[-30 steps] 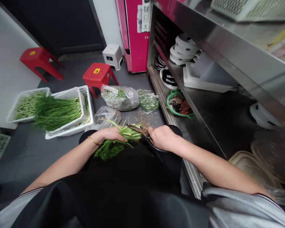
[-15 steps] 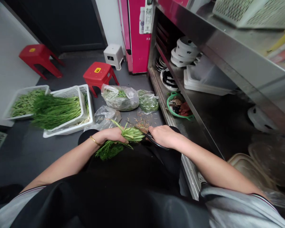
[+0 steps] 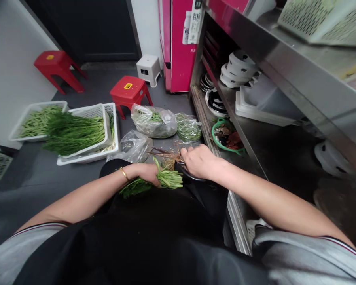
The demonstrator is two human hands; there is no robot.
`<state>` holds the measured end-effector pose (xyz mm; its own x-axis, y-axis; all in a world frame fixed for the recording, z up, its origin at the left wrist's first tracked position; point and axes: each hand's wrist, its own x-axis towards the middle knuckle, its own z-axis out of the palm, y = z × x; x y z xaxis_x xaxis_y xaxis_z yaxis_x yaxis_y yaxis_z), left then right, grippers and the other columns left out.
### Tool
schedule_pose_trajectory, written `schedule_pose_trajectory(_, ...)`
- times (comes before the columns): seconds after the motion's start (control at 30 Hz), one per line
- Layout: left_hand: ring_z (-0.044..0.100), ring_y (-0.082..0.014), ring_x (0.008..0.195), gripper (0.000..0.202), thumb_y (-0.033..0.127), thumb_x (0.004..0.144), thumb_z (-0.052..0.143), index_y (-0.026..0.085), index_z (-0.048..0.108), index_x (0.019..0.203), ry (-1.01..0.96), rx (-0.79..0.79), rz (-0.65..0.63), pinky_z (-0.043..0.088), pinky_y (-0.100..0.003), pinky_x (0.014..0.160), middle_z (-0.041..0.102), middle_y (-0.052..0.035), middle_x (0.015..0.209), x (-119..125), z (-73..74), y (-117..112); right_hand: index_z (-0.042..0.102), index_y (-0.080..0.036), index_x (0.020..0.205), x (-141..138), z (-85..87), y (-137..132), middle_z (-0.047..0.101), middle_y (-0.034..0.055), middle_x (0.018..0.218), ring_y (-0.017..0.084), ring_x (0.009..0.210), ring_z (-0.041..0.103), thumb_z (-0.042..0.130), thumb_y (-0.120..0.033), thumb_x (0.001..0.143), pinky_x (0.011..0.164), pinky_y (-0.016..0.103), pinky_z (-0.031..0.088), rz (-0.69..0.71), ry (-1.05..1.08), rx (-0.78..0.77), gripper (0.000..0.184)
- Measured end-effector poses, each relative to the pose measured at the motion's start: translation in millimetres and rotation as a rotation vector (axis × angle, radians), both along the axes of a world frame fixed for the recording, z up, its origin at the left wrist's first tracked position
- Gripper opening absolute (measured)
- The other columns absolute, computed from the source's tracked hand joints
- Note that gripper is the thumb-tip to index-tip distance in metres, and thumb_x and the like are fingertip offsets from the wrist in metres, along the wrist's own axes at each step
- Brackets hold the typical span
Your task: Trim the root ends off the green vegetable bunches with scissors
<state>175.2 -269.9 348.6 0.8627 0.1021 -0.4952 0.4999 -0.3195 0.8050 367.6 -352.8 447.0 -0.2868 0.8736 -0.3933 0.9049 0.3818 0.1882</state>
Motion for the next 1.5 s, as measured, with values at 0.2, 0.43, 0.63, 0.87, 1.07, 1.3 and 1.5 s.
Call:
schedule_pose_trajectory(0.2, 0.062, -0.0176, 0.07, 0.026, 0.01, 0.051, 0.073, 0.022, 0.073, 0.075, -0.003, 0.01, -0.012, 0.046, -0.025, 0.072, 0.073, 0.0026, 0.076, -1.8, -3.5, -1.1, 0.052, -0.008, 0.101, -1.4, -0.1, 4.1, 0.063, 0.0188, 0.083, 0.025, 0.073, 0.064, 0.03, -0.017, 0.09, 0.062, 0.03, 0.036, 0.097, -0.027, 0.018, 0.027)
schedule_pose_trajectory(0.43, 0.064, -0.0176, 0.076, 0.031, 0.013, 0.057, 0.074, 0.019, 0.073, 0.087, 0.051, 0.076, -0.102, 0.046, -0.023, 0.072, 0.075, -0.0006, 0.087, -3.8, -6.0, 1.8, 0.052, -0.01, 0.102, 13.5, 7.6, -2.2, 0.065, 0.0177, 0.084, 0.025, 0.067, 0.064, 0.032, -0.021, 0.089, 0.057, 0.031, 0.036, 0.021, -0.081, 0.003, 0.027)
schedule_pose_trajectory(0.63, 0.065, -0.0178, 0.084, 0.036, 0.011, 0.06, 0.073, 0.016, 0.071, 0.096, 0.031, 0.088, -0.182, 0.047, -0.022, 0.078, 0.074, -0.0039, 0.098, 0.4, -7.4, 2.4, 0.052, -0.011, 0.095, 12.5, 0.7, -7.8, 0.062, 0.0137, 0.075, 0.023, 0.062, 0.063, 0.034, -0.014, 0.086, 0.052, 0.029, 0.03, 0.111, -0.115, 0.074, 0.021)
schedule_pose_trajectory(0.87, 0.065, -0.0186, 0.08, 0.034, 0.009, 0.053, 0.074, 0.021, 0.073, 0.085, -0.028, 0.033, -0.084, 0.046, -0.024, 0.075, 0.075, -0.0002, 0.089, -0.9, -12.5, 0.9, 0.053, -0.01, 0.091, -0.5, -3.2, -1.3, 0.059, 0.0113, 0.068, 0.022, 0.058, 0.061, 0.028, -0.009, 0.086, 0.05, 0.028, 0.025, 0.203, -0.097, 0.126, 0.025)
schedule_pose_trajectory(1.07, 0.062, -0.0181, 0.07, 0.027, 0.01, 0.053, 0.073, 0.021, 0.074, 0.077, 0.003, 0.05, -0.065, 0.045, -0.024, 0.068, 0.074, -0.0006, 0.08, -4.1, -13.5, 1.3, 0.052, -0.01, 0.1, -0.3, 6.8, 1.5, 0.066, 0.0115, 0.069, 0.023, 0.061, 0.065, 0.032, -0.012, 0.088, 0.05, 0.027, 0.027, 0.148, -0.044, 0.006, 0.023)
schedule_pose_trajectory(1.3, 0.063, -0.0185, 0.071, 0.028, 0.011, 0.054, 0.072, 0.021, 0.074, 0.08, -0.04, 0.016, 0.0, 0.046, -0.025, 0.069, 0.074, -0.001, 0.08, -8.4, -14.2, 8.5, 0.051, -0.015, 0.101, 22.5, 12.1, -5.1, 0.068, 0.0104, 0.07, 0.025, 0.064, 0.066, 0.036, -0.039, 0.093, 0.052, 0.027, 0.032, -0.098, 0.021, -0.022, 0.029)
schedule_pose_trajectory(1.5, 0.052, -0.0124, 0.045, 0.023, 0.016, 0.059, 0.077, 0.016, 0.073, 0.082, -0.397, -0.375, 0.649, 0.041, -0.023, 0.046, 0.063, -0.0005, 0.056, -41.9, -0.8, 53.0, 0.05, -0.02, 0.091, 75.6, -46.8, -38.1, 0.067, 0.0087, 0.072, 0.024, 0.067, 0.065, 0.036, -0.052, 0.089, 0.056, 0.029, 0.039, -0.532, 0.303, 0.152, 0.035)
